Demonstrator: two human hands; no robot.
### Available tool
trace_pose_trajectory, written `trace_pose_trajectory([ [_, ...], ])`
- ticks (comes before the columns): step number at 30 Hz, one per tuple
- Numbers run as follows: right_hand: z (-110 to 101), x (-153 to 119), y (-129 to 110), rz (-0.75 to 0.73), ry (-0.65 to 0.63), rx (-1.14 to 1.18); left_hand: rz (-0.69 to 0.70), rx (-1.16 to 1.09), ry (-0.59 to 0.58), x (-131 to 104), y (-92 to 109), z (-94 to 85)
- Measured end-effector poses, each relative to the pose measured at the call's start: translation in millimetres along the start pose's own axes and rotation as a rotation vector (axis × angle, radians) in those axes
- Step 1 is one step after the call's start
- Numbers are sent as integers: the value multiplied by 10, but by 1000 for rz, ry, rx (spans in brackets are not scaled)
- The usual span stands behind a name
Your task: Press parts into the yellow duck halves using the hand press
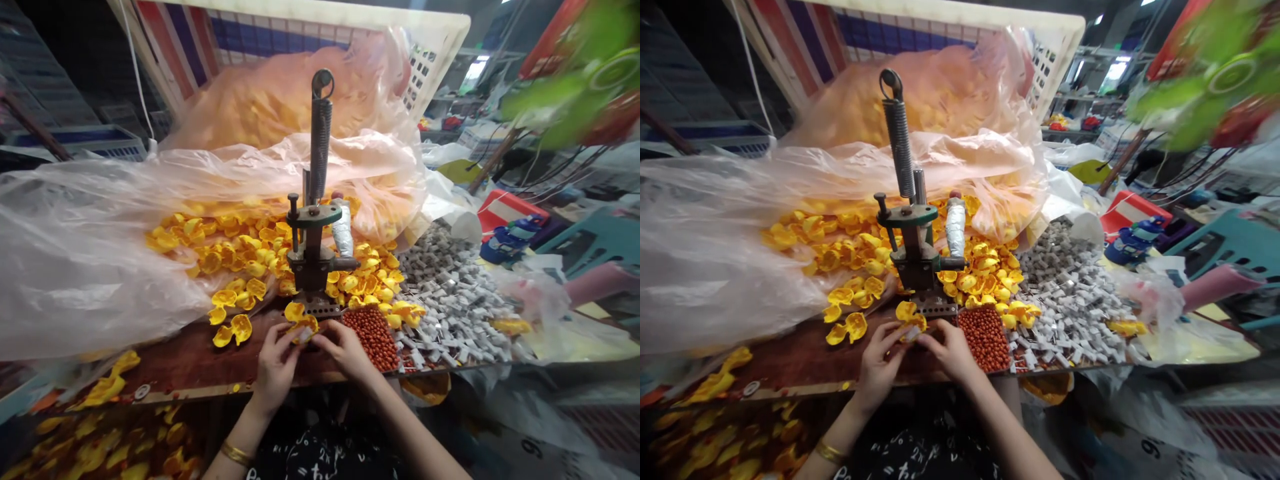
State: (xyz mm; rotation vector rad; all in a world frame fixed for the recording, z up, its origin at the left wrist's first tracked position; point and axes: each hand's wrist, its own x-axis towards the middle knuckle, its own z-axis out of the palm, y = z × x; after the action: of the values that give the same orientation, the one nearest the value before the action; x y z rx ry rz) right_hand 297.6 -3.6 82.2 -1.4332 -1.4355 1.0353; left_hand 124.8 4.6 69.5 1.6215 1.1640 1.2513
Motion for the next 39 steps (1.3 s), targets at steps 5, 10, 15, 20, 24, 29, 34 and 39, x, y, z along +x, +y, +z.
trace_pose_trajectory([
  [5, -486, 18, 138, 145, 10, -837, -506, -548, 132, 129, -42, -48],
  [10, -533, 88, 198, 172, -25, -888, -680, -757, 227, 148, 36, 18],
  [15, -499, 145, 133, 128, 75, -807, -747, -845, 229, 163, 128, 45],
  [20, -410, 155, 4, 106, 128, -602, -739, -851, 232, 166, 143, 74],
  [24, -105, 102, -113, -99, 59, -97, -694, -852, 203, 147, 132, 121],
  [29, 132, 78, -120, -132, 94, 1, -662, -838, 195, 132, 126, 125],
  [34, 119, 78, -128, -179, 102, -40, -657, -833, 180, 131, 119, 97],
  [39, 135, 28, -163, -240, 90, -65, -663, -827, 112, 96, 127, 61],
])
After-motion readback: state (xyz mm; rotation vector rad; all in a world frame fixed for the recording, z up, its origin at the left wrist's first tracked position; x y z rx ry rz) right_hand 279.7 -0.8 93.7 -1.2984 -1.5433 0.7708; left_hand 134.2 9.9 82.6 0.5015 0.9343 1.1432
